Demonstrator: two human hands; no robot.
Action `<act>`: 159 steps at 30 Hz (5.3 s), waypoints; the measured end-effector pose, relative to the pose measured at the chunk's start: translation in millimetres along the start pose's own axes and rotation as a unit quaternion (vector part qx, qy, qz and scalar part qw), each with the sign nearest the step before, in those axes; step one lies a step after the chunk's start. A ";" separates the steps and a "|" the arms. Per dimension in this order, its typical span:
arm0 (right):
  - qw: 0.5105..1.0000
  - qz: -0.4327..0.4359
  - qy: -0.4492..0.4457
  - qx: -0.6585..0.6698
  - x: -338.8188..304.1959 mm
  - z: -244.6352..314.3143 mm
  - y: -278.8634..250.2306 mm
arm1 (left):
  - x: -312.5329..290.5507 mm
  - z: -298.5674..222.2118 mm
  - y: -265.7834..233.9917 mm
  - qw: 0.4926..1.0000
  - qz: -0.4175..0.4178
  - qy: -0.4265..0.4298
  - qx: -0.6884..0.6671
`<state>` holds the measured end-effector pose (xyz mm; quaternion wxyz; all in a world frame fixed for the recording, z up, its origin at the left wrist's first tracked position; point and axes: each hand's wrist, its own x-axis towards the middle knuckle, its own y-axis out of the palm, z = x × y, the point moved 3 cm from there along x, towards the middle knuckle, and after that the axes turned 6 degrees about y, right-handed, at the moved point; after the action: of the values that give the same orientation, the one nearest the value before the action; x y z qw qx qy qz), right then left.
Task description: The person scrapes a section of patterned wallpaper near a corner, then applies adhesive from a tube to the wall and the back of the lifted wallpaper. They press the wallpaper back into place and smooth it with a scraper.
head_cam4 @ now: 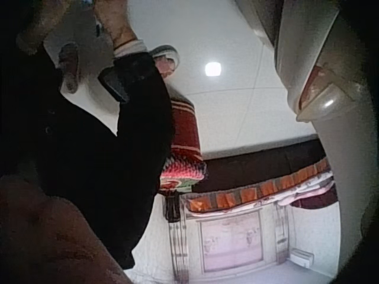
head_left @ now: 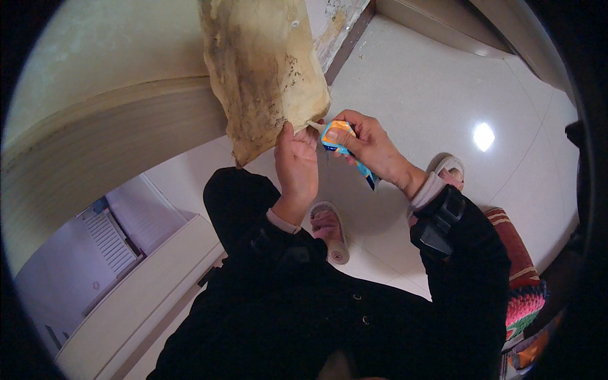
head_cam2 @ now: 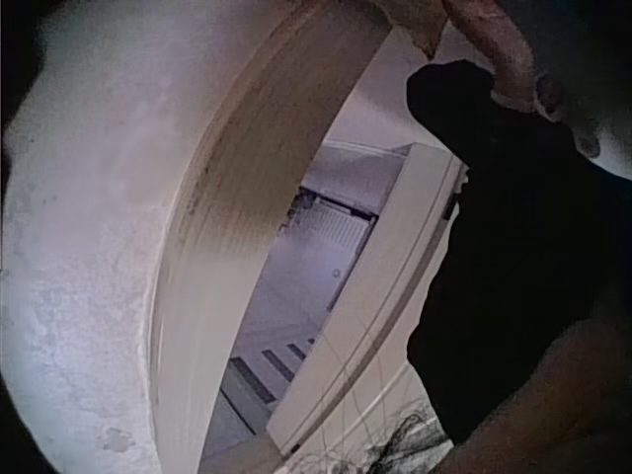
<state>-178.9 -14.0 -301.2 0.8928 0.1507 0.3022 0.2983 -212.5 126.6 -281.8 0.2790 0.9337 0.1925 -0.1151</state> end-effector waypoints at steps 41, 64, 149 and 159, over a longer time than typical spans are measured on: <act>0.912 -0.130 0.001 0.390 9.5 -11.5 -34.3 | -12.4 18.4 7.3 0.965 0.042 -0.159 0.204; 0.979 -0.201 0.010 0.032 -114.8 30.1 -96.8 | -39.3 68.1 94.7 0.863 0.301 -0.238 0.328; 0.925 -0.268 -0.163 -0.217 22.5 95.6 -197.5 | 90.7 37.7 113.9 0.812 0.202 0.242 0.491; 0.934 -0.212 -0.222 -0.182 60.4 129.3 -193.6 | 102.8 17.5 124.8 0.795 0.217 0.265 0.501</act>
<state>26.5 -138.1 -315.5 0.9916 -0.0194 0.0622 0.1113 -69.0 50.9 -269.9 -0.2717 0.9543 -0.0335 0.1199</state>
